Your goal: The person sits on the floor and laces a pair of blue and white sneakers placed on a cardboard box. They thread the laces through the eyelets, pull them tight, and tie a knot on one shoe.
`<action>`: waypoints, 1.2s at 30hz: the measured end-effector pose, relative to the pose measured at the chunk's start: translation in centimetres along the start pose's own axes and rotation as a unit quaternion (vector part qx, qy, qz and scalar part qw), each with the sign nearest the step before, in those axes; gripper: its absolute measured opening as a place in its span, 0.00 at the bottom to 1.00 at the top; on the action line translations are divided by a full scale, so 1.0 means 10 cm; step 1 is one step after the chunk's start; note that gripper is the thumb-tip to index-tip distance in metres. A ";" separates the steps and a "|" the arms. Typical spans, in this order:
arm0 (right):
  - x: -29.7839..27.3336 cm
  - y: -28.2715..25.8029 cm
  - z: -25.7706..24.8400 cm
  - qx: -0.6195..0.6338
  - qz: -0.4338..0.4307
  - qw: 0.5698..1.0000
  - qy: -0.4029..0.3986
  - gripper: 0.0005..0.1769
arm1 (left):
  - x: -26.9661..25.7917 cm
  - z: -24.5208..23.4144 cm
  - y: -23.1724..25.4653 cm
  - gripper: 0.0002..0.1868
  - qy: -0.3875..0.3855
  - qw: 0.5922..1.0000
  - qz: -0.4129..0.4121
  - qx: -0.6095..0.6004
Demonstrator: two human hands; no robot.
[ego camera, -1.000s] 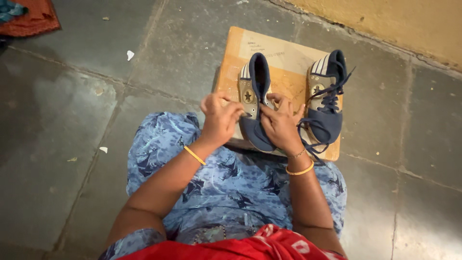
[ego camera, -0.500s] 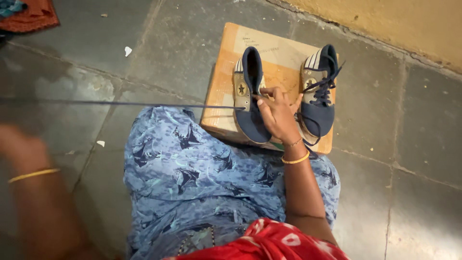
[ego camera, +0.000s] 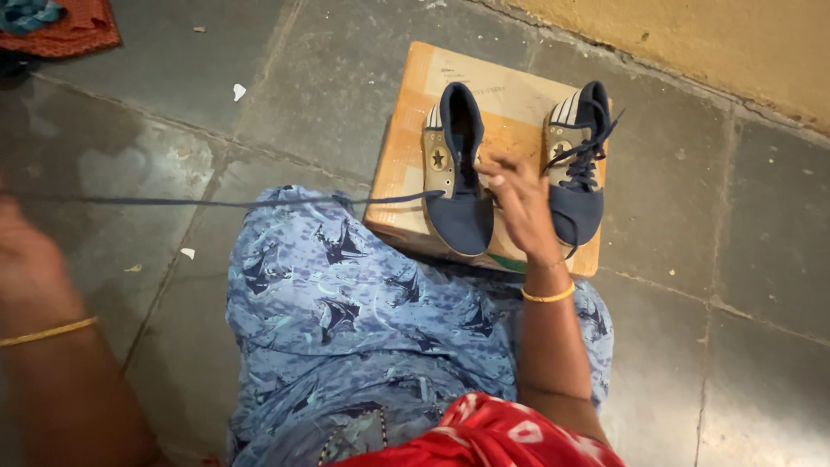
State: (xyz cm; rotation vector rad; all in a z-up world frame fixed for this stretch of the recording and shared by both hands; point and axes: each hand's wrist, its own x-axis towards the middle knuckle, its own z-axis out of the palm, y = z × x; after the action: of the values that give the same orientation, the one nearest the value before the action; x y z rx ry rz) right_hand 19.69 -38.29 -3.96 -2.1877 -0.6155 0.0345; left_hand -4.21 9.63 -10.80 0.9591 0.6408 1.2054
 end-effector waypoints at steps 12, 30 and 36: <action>-0.11 0.20 -0.17 0.006 -0.034 0.986 0.162 0.10 | -1.54 2.41 -0.07 0.13 -0.528 0.831 -0.174 -0.022; -0.51 0.30 -0.87 0.237 0.027 0.971 0.017 0.30 | -2.09 2.38 -0.78 0.08 -0.607 0.784 -0.067 0.109; -1.12 0.44 -1.50 0.472 -0.137 0.814 0.310 0.14 | -1.93 2.28 -0.66 0.08 -0.549 0.812 -0.151 0.132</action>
State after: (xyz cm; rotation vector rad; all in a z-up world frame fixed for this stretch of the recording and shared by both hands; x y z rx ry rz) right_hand 15.17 -56.46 0.43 -1.0236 -0.3868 -0.4253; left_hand 12.89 -15.40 -7.16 1.5106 -0.0060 0.1359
